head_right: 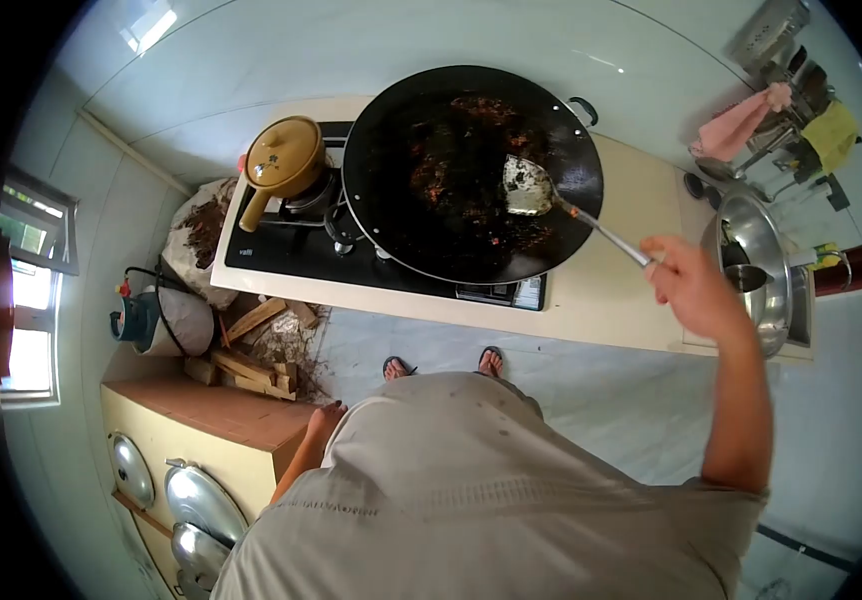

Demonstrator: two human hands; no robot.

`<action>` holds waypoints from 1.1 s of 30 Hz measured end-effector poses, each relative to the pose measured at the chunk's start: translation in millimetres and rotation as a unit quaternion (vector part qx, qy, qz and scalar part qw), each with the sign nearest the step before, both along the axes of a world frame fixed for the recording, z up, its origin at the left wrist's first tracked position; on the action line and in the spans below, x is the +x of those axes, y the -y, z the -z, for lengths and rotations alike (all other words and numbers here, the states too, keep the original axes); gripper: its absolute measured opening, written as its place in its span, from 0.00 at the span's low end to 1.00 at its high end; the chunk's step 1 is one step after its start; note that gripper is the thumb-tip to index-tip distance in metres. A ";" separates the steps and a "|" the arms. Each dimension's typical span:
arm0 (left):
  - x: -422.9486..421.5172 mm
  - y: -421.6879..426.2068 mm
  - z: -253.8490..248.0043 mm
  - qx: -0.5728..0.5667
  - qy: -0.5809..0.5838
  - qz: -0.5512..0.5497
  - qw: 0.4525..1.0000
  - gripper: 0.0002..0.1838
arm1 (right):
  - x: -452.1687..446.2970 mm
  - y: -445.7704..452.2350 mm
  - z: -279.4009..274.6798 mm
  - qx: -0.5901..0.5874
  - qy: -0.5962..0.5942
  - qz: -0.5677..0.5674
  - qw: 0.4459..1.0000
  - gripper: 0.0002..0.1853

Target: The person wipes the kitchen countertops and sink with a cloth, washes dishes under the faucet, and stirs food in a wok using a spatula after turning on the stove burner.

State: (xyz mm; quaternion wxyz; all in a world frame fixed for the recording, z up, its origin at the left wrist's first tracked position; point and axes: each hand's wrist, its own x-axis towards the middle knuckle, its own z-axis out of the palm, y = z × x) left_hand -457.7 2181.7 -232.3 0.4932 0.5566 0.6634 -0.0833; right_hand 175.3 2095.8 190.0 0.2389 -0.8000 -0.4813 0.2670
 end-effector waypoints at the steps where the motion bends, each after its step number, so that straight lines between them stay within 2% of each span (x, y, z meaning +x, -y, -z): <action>1: 4.7 -0.9 -6.9 -0.011 0.002 -0.003 1.000 0.31 | 0.5 -9.8 -20.7 -0.054 0.024 0.007 0.998 0.11; 2: 8.9 -0.4 -11.3 -0.010 0.013 -0.005 1.000 0.30 | -3.7 -25.9 -42.1 -0.109 0.048 0.014 0.993 0.12; 4: -13.5 2.6 52.7 0.028 0.046 0.054 0.997 0.30 | 3.8 -62.5 -52.3 -0.233 0.094 0.005 0.968 0.13; 5: -14.8 -0.7 64.5 0.027 0.056 0.052 0.997 0.31 | 13.2 -81.8 -44.9 -0.301 0.116 -0.012 0.946 0.14; 7: -16.5 -7.1 85.7 0.023 0.077 0.047 0.996 0.31 | 30.8 -117.3 4.1 -0.329 0.183 -0.122 0.918 0.17; 9: 7.1 -19.9 65.7 -0.047 0.063 -0.032 0.996 0.30 | 23.2 -143.3 41.0 -0.213 0.135 -0.074 0.965 0.17; 10: 20.7 -22.1 42.1 -0.016 0.052 -0.002 0.999 0.30 | 20.0 -149.0 63.6 -0.132 0.181 -0.093 0.970 0.14; 11: 22.8 -22.3 45.3 -0.002 0.061 -0.011 0.998 0.31 | 11.2 -155.3 71.0 -0.049 0.224 -0.113 0.967 0.11; 14: 24.5 -22.8 48.9 0.031 0.065 -0.029 0.997 0.32 | -18.6 -138.4 58.2 -0.010 0.403 -0.153 0.902 0.07; 16: 22.0 -23.9 48.9 0.015 0.049 -0.021 0.999 0.32 | -29.3 -114.2 38.8 0.053 0.502 -0.211 0.837 0.11; 18: 16.7 -21.3 52.3 0.013 0.039 -0.007 0.999 0.32 | -40.4 -92.5 7.6 0.063 0.545 -0.261 0.794 0.16; 21: 13.4 -16.3 58.7 -0.008 0.047 -0.049 0.998 0.33 | -32.9 -71.6 -30.9 0.040 0.542 -0.245 0.803 0.11; 23: -3.9 -9.8 93.3 0.037 0.078 0.010 0.996 0.33 | -4.8 -66.2 -53.9 -0.027 0.493 -0.230 0.839 0.08; 24: -4.1 -7.4 94.0 0.039 0.078 0.010 0.996 0.33 | 6.0 -69.9 -58.2 -0.060 0.467 -0.221 0.854 0.07; 26: 5.5 -3.0 81.2 0.024 0.063 -0.018 0.998 0.33 | 19.1 -94.0 -56.7 -0.231 0.277 -0.166 0.918 0.10; 27: 16.9 -2.6 68.7 0.008 0.049 -0.045 0.998 0.34 | 26.4 -106.9 -56.0 -0.311 0.174 -0.132 0.925 0.12; 29: 27.6 1.6 61.7 0.009 0.064 -0.057 0.996 0.33 | 46.7 -125.9 1.6 -0.325 0.024 -0.080 0.942 0.14; 30: 31.3 6.2 61.4 0.009 0.072 -0.064 0.995 0.33 | 45.6 -130.6 36.0 -0.278 -0.021 -0.045 0.959 0.15; 31: 38.3 7.7 52.2 0.019 0.054 -0.021 0.998 0.33 | 40.0 -138.2 65.3 -0.227 -0.065 -0.013 0.972 0.15; 33: 50.5 5.5 19.5 0.044 0.013 0.062 0.997 0.32 | 20.9 -145.8 103.5 -0.060 0.083 -0.044 0.994 0.12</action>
